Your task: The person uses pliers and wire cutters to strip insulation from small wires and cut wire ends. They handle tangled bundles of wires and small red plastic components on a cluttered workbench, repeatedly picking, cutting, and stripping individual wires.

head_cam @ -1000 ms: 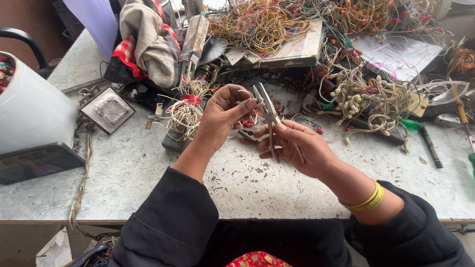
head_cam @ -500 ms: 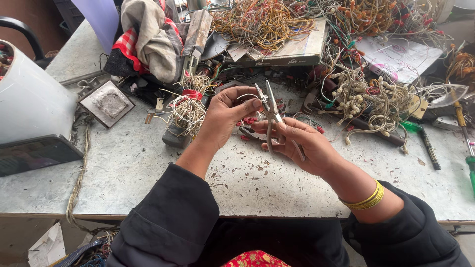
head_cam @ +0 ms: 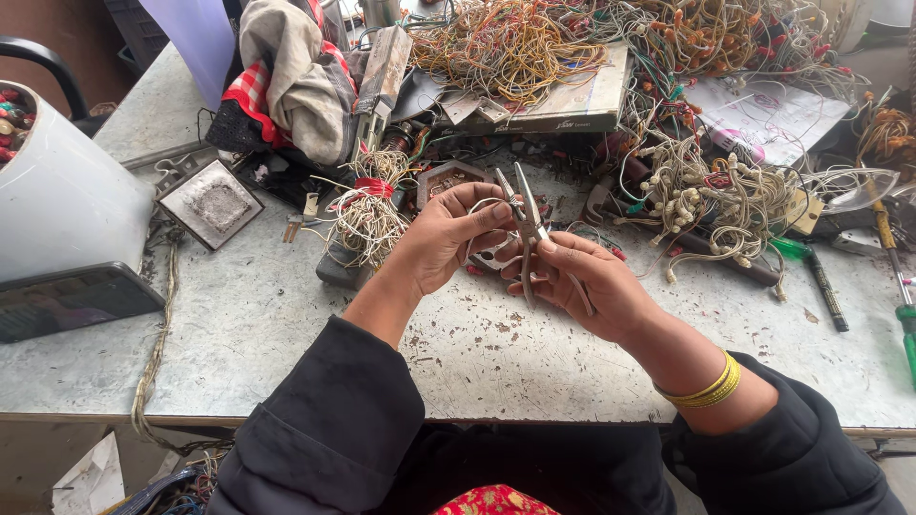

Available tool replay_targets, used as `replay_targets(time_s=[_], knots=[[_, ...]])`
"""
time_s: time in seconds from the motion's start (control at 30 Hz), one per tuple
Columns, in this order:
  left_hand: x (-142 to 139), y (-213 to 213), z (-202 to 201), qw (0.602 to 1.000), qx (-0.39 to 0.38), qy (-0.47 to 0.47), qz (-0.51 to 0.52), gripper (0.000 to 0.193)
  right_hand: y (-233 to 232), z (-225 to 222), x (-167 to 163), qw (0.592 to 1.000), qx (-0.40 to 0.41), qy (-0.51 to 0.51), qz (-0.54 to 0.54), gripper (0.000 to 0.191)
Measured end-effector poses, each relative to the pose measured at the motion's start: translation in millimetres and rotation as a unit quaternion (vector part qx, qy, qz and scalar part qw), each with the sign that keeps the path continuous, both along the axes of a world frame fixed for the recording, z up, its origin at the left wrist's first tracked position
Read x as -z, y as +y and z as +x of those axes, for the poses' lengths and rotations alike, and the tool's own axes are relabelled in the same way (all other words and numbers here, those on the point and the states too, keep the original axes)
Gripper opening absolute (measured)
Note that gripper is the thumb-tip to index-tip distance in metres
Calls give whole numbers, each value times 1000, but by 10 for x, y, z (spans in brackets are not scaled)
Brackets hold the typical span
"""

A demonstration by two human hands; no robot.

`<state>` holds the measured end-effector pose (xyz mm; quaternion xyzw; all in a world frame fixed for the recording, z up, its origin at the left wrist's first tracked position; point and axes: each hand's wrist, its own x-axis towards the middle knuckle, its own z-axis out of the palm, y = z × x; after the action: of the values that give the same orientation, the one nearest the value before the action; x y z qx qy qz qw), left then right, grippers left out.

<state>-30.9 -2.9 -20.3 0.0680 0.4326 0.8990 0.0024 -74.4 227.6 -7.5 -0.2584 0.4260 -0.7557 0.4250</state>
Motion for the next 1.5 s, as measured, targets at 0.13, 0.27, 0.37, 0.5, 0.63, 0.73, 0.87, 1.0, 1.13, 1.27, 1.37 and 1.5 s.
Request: replay_targets(time_s=[0.13,0.27,0.37,0.5,0.63,0.73,0.87,1.0,1.13,1.27,1.37,1.5], knots=[[23,-3,-7,1000,-24,-1,-9,21,4,3,-10,1000,1,1,2,37],[12,-17,-2,997,-60,47,-25,19,-6,15,-32,999,12,-2,33,38],[-15,8,27,990,-76,72,-95,22,-8,16,-34,999,15,-8,38,38],[-63,67,69,984,-63,88,-142,24,-3,-2,-19,999,30,-24,29,37],[-84,120,93,974,-80,96,-187,23,-11,-28,7,997,49,-16,51,35],[-88,138,91,968,-133,83,-196,22,-23,-19,43,995,57,-18,74,34],[-102,109,103,965,-183,82,-167,18,-41,3,79,995,50,19,89,34],[-126,81,87,965,-226,84,-105,12,-64,30,72,990,58,49,117,35],[-133,78,93,960,-238,101,-113,9,-36,30,28,985,89,97,113,36],[-139,127,105,967,-220,77,-106,14,-26,-18,2,984,96,109,99,36],[-169,149,139,969,-199,88,-117,19,-41,-25,20,981,99,127,108,36],[-214,174,174,967,-190,104,-136,28,-63,-14,37,976,102,163,102,37]])
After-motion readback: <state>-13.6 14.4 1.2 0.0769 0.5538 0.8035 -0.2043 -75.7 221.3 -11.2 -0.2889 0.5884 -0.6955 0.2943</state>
